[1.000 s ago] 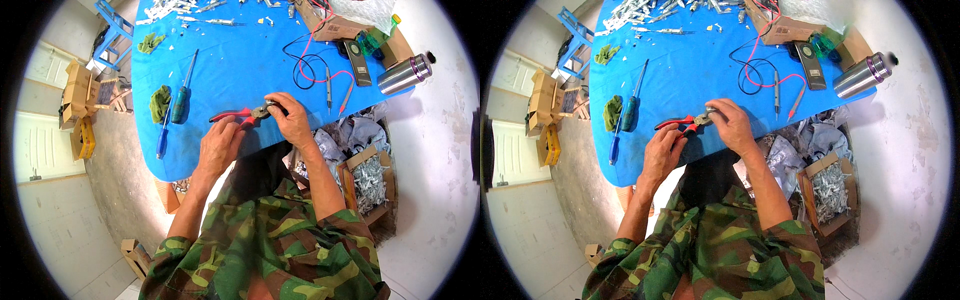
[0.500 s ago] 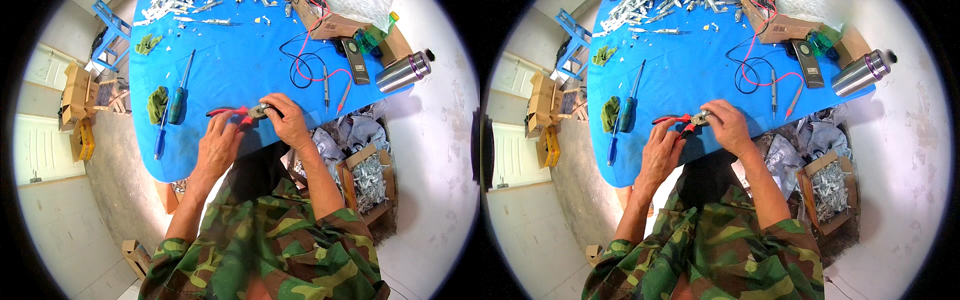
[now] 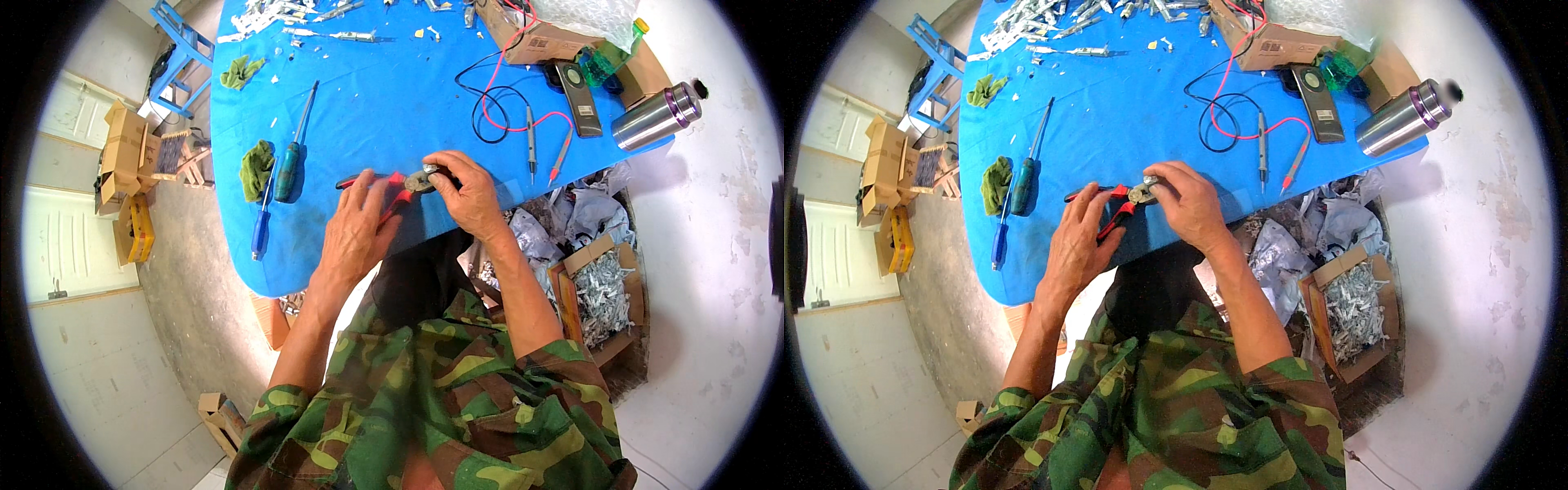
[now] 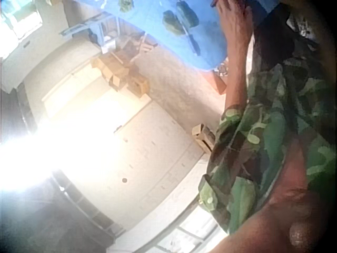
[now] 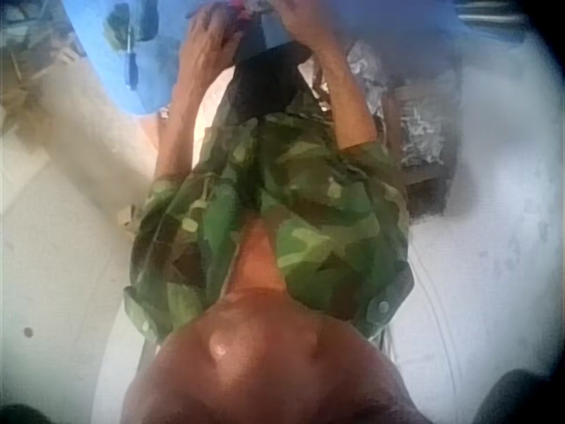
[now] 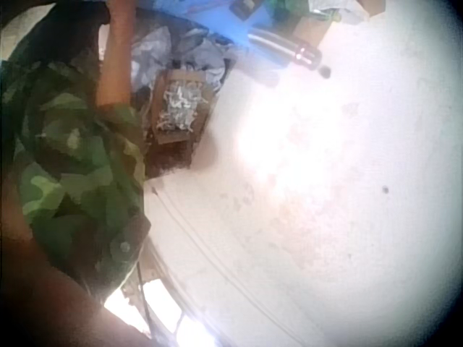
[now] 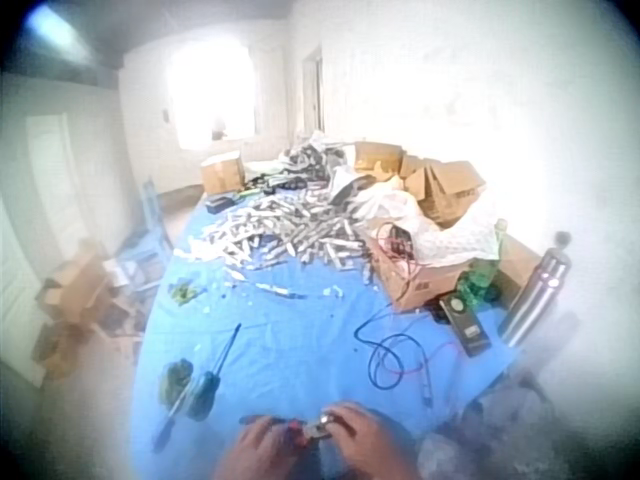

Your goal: The person disassembles a small electric motor using a screwdriver and pliers, wipes a component with a cloth, and touches multimeter probes to the motor parts.

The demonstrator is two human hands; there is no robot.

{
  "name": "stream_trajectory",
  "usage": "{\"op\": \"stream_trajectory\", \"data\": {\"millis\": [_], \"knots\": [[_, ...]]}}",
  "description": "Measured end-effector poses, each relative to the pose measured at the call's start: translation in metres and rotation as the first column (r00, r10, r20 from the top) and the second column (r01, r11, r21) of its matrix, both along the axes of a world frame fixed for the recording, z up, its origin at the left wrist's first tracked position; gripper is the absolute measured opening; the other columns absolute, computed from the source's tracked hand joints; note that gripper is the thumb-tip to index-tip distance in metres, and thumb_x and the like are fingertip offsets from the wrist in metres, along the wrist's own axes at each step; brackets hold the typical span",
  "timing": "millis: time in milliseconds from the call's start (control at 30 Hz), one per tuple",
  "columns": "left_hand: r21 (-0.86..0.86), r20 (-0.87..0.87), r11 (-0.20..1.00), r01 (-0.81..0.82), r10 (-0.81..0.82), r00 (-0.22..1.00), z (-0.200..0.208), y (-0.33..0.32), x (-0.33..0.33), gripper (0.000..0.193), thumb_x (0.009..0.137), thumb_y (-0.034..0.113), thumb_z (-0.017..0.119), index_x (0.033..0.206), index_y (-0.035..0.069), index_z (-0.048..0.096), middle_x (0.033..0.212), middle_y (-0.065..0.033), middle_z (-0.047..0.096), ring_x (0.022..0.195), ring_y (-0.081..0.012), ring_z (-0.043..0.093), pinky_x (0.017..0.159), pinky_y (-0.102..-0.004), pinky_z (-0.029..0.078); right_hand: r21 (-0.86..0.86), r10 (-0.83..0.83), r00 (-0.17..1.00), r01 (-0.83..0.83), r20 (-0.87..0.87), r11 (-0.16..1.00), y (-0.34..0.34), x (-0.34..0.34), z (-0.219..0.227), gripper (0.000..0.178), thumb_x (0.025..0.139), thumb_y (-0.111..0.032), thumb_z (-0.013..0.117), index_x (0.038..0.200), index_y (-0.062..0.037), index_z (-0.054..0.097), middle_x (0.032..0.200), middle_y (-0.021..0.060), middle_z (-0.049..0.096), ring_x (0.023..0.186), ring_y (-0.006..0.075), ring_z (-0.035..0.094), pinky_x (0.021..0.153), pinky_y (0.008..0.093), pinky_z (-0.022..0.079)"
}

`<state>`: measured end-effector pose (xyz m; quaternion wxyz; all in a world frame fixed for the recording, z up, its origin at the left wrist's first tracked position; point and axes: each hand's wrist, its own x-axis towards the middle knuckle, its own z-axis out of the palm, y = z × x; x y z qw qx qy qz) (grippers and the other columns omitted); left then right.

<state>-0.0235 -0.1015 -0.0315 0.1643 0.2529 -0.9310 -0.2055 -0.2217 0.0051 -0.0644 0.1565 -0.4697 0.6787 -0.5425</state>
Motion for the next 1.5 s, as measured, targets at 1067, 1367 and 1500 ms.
{"op": "stream_trajectory", "data": {"millis": [1067,1367,1500], "knots": [[0.030,0.105,0.992,-0.124,0.120,0.987,0.007,0.001,-0.012,0.073,0.075,0.036,0.092,0.130,0.000,0.063,0.128,-0.0188,0.058,0.104,-0.0406,0.067,0.084,-0.0483,0.057,-0.206,-0.202,0.979,0.201,0.017,0.958,0.003,0.000,-0.013,0.046,0.086,0.002,0.061,0.132,0.0002,0.065,0.119,0.0170,0.071,0.102,0.0250,0.072,0.081,0.0337,0.059],[-0.022,0.067,0.989,-0.150,0.151,0.986,0.004,0.005,-0.009,0.078,0.074,0.043,0.092,0.133,0.001,0.065,0.134,-0.0160,0.059,0.102,-0.0381,0.070,0.082,-0.0476,0.058,-0.269,-0.252,0.966,0.257,0.052,0.928,0.002,0.001,-0.016,0.041,0.086,0.003,0.062,0.126,0.0011,0.068,0.115,0.0159,0.073,0.099,0.0248,0.073,0.078,0.0330,0.059],[-0.001,0.063,0.984,-0.177,0.177,0.982,0.009,0.008,-0.011,0.079,0.073,0.043,0.092,0.134,0.001,0.064,0.140,-0.0146,0.057,0.103,-0.0376,0.070,0.083,-0.0470,0.059,-0.289,-0.285,0.959,0.268,-0.018,0.919,0.002,0.002,-0.015,0.039,0.086,0.004,0.061,0.125,0.0013,0.068,0.114,0.0155,0.073,0.099,0.0249,0.073,0.078,0.0330,0.059]]}}
